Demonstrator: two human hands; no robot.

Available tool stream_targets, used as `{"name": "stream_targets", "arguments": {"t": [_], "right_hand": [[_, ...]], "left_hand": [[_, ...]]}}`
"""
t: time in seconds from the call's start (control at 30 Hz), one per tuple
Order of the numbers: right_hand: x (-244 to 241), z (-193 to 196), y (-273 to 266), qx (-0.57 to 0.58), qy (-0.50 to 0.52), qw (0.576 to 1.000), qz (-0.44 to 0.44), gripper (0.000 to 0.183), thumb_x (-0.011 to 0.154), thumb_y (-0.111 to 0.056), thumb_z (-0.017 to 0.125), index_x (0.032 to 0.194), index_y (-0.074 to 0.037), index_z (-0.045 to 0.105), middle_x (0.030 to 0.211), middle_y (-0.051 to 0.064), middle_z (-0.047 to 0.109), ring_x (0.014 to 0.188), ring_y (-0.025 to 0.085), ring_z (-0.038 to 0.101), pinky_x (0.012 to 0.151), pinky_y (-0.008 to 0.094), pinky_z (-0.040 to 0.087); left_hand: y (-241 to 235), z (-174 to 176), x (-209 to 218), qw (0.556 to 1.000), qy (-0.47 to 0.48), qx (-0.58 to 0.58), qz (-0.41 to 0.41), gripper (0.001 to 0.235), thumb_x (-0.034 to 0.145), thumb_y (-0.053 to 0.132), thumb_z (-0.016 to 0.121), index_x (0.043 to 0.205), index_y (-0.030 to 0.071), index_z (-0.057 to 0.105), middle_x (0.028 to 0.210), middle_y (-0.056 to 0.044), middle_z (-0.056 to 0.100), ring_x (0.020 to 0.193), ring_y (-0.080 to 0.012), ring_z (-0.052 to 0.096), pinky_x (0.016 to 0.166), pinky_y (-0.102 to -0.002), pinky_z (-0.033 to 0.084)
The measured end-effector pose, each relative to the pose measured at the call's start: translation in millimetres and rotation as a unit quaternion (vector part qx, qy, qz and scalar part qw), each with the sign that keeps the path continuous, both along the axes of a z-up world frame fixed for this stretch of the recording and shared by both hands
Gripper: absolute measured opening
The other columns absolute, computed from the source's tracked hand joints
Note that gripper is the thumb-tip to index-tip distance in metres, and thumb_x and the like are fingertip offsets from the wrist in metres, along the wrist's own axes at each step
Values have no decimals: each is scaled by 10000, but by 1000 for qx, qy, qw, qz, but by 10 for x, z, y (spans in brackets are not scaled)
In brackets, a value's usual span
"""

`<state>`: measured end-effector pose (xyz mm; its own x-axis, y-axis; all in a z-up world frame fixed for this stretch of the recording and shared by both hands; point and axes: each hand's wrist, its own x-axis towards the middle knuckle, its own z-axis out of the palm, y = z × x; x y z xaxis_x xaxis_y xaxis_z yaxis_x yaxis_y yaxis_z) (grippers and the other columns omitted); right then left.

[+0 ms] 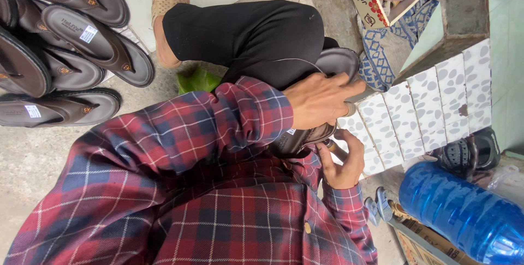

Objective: The person sits on a low stool and sews the sole of a brown sandal using a needle and thread. They repeatedly push the needle through the sandal's edge and pull the thread tight while holding the sandal steady with their other hand.

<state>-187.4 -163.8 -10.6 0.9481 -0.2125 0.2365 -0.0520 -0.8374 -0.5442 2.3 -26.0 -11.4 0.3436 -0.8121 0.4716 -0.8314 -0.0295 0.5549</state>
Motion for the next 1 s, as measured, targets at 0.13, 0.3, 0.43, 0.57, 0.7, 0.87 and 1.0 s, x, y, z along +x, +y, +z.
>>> {"name": "stream_targets", "arguments": {"t": [0.13, 0.3, 0.43, 0.57, 0.7, 0.87, 1.0], "right_hand": [[38, 101, 24, -79, -17, 996, 42, 439, 783, -147, 794, 1107, 57, 579, 1001, 174, 601, 913, 371, 621, 667, 476, 591], [-165, 167, 82, -193, -83, 972, 109, 117, 860, -131, 724, 868, -26, 672, 747, 132, 620, 604, 332, 547, 621, 426, 491], [-33, 301, 405, -200, -33, 975, 92, 112, 852, -191, 718, 831, -81, 717, 748, 72, 677, 612, 272, 632, 561, 388, 518], [-85, 212, 497, -149, -39, 987, 49, 219, 851, -31, 667, 1064, -13, 713, 1011, 190, 712, 875, 347, 693, 725, 406, 561], [-157, 161, 510, -144, -38, 989, 16, 252, 845, -56, 677, 1093, -18, 706, 1092, 186, 701, 944, 340, 684, 779, 405, 567], [-107, 245, 559, -116, -26, 993, -13, 279, 849, -88, 691, 1123, -38, 699, 1087, 188, 687, 965, 360, 665, 782, 434, 554], [-154, 137, 469, -14, 8, 999, -49, 251, 830, -106, 717, 1081, -95, 728, 910, 89, 718, 854, 313, 694, 749, 413, 537]], "left_hand": [[-254, -185, -17, 998, -29, 46, -23, 228, 690, 262, 800, 846, 107, 739, 1114, -72, 504, 937, -290, 515, 578, -430, 519], [-334, -314, -30, 997, -64, 49, 3, 236, 665, 323, 825, 788, 158, 710, 819, -4, 561, 888, -254, 521, 568, -414, 498], [-220, -354, -20, 997, -76, 34, 3, 161, 677, 294, 784, 691, 162, 692, 626, -26, 601, 775, -270, 561, 540, -419, 482], [-52, -497, 28, 998, -51, 0, 36, 144, 746, 304, 717, 672, 204, 645, 610, -14, 601, 744, -228, 569, 558, -377, 502], [98, -681, 74, 1000, 21, -3, 18, 184, 780, 355, 692, 705, 217, 597, 684, 33, 625, 741, -197, 572, 591, -369, 518], [172, -622, 36, 998, 44, 34, 2, 174, 826, 326, 672, 765, 169, 630, 760, -5, 660, 779, -239, 600, 632, -418, 537], [216, -545, 57, 996, 61, 62, -13, 153, 846, 303, 664, 787, 162, 657, 814, -25, 685, 806, -250, 620, 667, -425, 543]]}}
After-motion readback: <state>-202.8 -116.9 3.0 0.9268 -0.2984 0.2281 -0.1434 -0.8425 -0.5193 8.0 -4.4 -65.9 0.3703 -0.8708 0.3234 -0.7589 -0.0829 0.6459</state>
